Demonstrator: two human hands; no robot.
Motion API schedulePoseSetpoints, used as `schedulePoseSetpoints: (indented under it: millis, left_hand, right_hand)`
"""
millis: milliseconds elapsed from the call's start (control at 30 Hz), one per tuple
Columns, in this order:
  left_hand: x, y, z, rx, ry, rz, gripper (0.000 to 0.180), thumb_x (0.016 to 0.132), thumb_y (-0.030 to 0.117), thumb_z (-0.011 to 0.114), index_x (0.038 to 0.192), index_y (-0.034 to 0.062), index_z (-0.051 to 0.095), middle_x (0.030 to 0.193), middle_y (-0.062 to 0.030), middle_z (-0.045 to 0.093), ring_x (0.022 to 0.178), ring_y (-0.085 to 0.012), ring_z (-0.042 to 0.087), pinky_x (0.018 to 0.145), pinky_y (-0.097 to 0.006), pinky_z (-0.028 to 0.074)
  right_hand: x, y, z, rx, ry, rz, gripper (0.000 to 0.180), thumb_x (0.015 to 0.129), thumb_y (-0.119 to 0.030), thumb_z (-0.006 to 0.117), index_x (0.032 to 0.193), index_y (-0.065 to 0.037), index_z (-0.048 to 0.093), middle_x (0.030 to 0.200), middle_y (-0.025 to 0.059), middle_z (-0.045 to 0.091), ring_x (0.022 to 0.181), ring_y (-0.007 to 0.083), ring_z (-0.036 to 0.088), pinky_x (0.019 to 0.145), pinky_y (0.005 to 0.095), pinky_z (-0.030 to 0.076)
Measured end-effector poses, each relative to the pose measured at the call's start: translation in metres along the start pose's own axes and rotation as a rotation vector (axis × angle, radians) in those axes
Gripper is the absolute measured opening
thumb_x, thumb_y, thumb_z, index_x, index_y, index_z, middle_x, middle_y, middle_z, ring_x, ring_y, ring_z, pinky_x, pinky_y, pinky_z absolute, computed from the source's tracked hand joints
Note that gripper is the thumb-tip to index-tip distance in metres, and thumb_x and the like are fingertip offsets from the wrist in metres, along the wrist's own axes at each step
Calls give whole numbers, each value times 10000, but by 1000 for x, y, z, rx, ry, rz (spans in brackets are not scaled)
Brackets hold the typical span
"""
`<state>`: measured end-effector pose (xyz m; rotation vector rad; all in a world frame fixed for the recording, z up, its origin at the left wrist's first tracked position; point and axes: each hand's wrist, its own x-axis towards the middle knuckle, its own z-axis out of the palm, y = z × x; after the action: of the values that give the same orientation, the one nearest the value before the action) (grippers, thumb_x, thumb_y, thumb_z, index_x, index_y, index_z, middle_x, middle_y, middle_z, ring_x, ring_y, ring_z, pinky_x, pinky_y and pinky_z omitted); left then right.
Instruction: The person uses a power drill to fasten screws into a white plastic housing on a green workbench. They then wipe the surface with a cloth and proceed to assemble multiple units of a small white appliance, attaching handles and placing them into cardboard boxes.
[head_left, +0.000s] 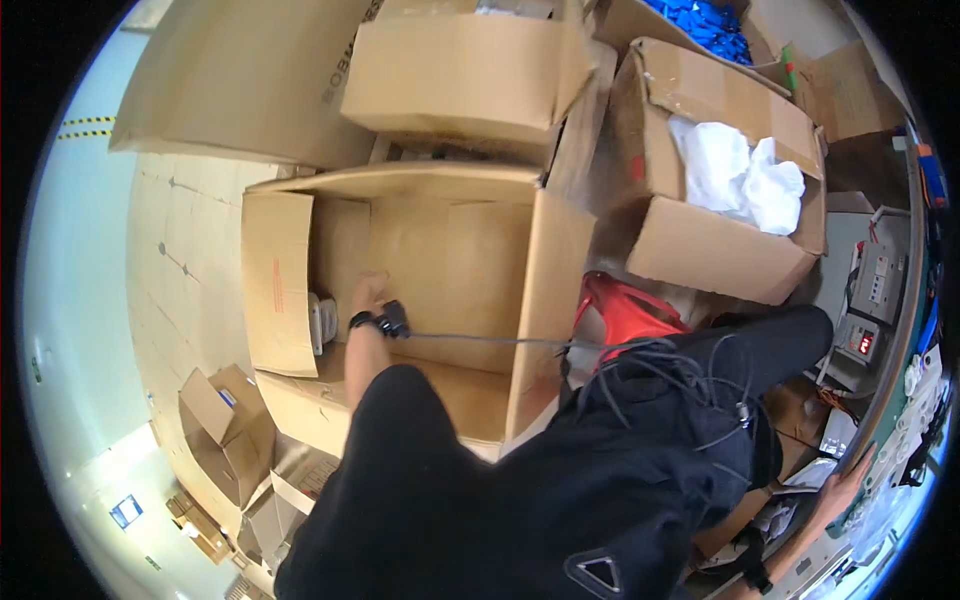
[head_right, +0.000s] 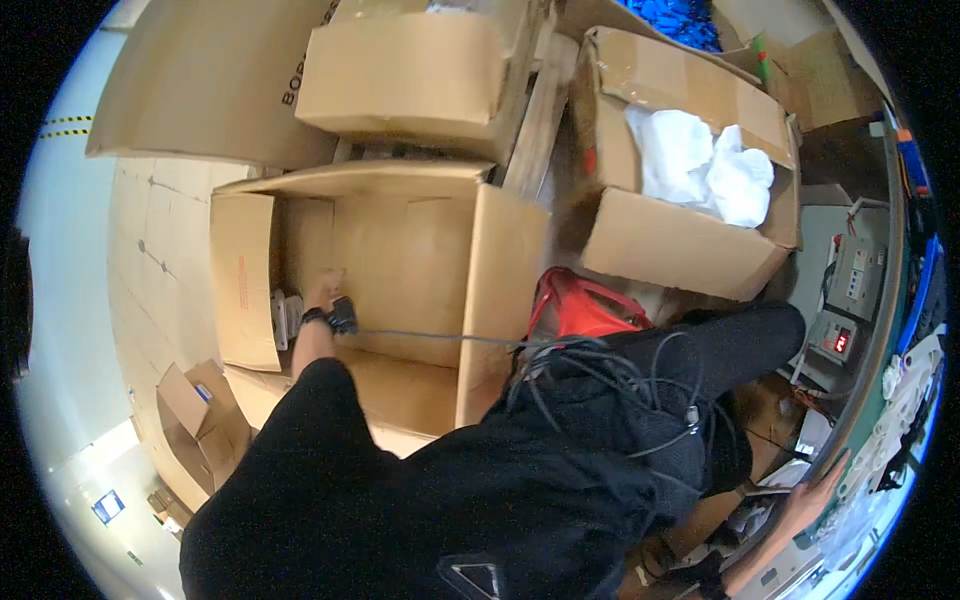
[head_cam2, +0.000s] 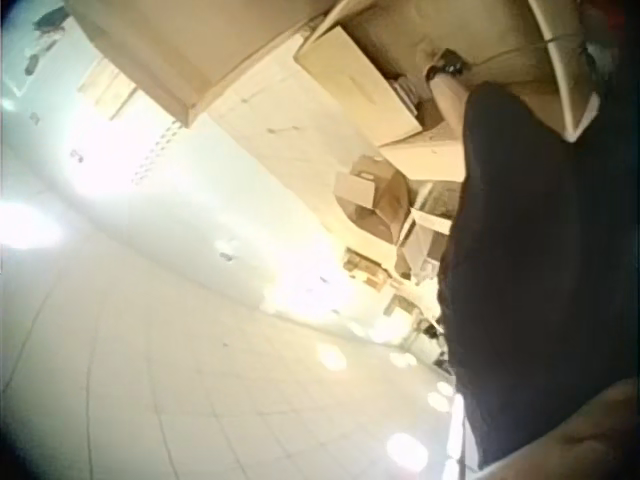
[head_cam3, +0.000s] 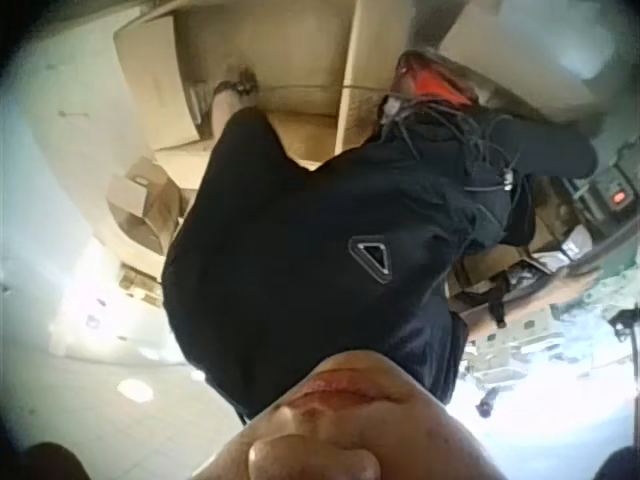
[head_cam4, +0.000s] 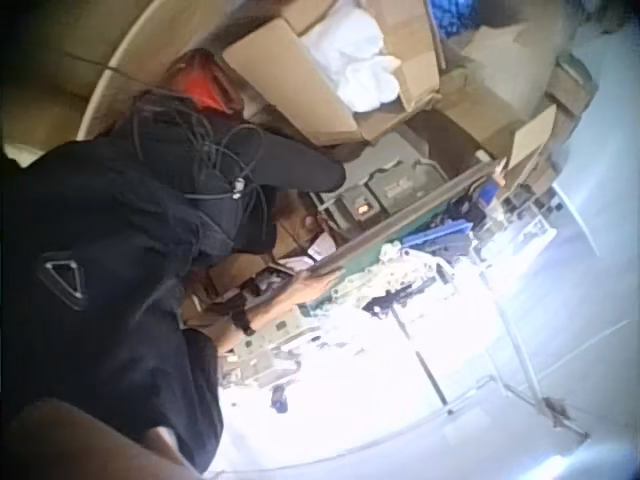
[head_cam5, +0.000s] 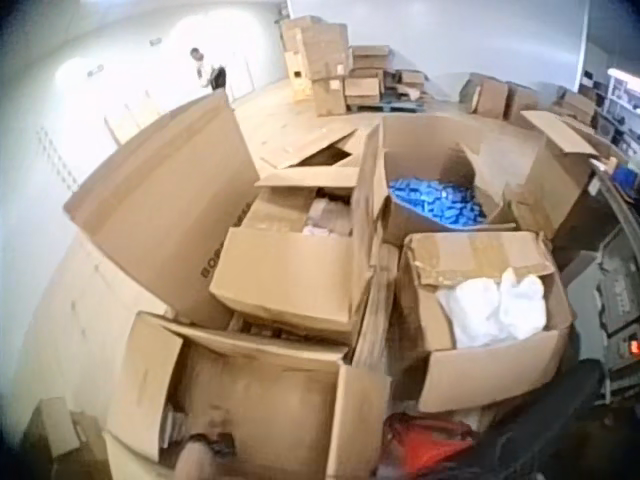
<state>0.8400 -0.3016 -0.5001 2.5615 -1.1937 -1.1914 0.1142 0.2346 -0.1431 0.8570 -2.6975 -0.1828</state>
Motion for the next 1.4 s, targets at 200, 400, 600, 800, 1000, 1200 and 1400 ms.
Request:
schedulePoseSetpoints:
  millis: [200,400,600,800,1000,1200,1400]
  left_hand:
    - [35,-103,-48,533,465,-54,359,816,292,673,1031,6,635,996,-166,696,878,-303,696,748,-420,580]
    - [79,-159,-98,770,347,13,438,799,328,692,1070,-10,624,1055,-185,688,943,-339,687,805,-447,568]
    - [73,-141,-60,837,251,161,518,782,365,710,1109,-25,613,1115,-204,679,1007,-376,677,861,-474,556]
    - [-14,-43,-40,-85,194,388,246,771,107,606,890,-86,700,750,-158,711,708,-203,689,663,-330,548]
    - [-197,137,-38,-694,-515,786,411,703,-18,509,1107,-41,583,881,-28,648,681,-87,587,591,-189,442]
    - [-377,313,8,-635,-977,1355,407,694,116,707,1052,-60,628,570,-15,498,530,-77,453,544,-232,328]
    - [-534,403,142,-318,-1513,1450,440,786,173,655,1167,-32,574,794,-64,531,728,-127,496,679,-265,376]
  right_hand:
    - [6,32,8,35,-78,71,911,712,22,495,1557,-270,321,1265,299,592,1076,491,594,864,529,468]
    - [1,88,9,-92,-98,50,865,738,-39,523,1548,-280,339,985,302,644,804,469,608,748,542,452]
    - [8,91,9,-64,-8,-82,835,779,-33,558,1551,-264,339,928,289,651,749,436,616,715,510,469]
    - [8,88,22,-42,-97,90,882,748,-4,541,1547,-311,328,1067,307,661,848,467,650,740,534,473]
    - [-14,8,1,6,-3,132,865,741,84,479,1524,-270,378,1269,216,630,1065,412,648,875,486,512]
    - [-22,-114,-74,1107,-55,210,532,892,-110,640,1399,-20,504,1374,120,562,1253,237,547,1080,387,413]
    - [-41,-119,-76,1413,157,-30,1469,562,-434,960,1576,-23,-20,1632,216,80,1488,354,215,1204,465,207]
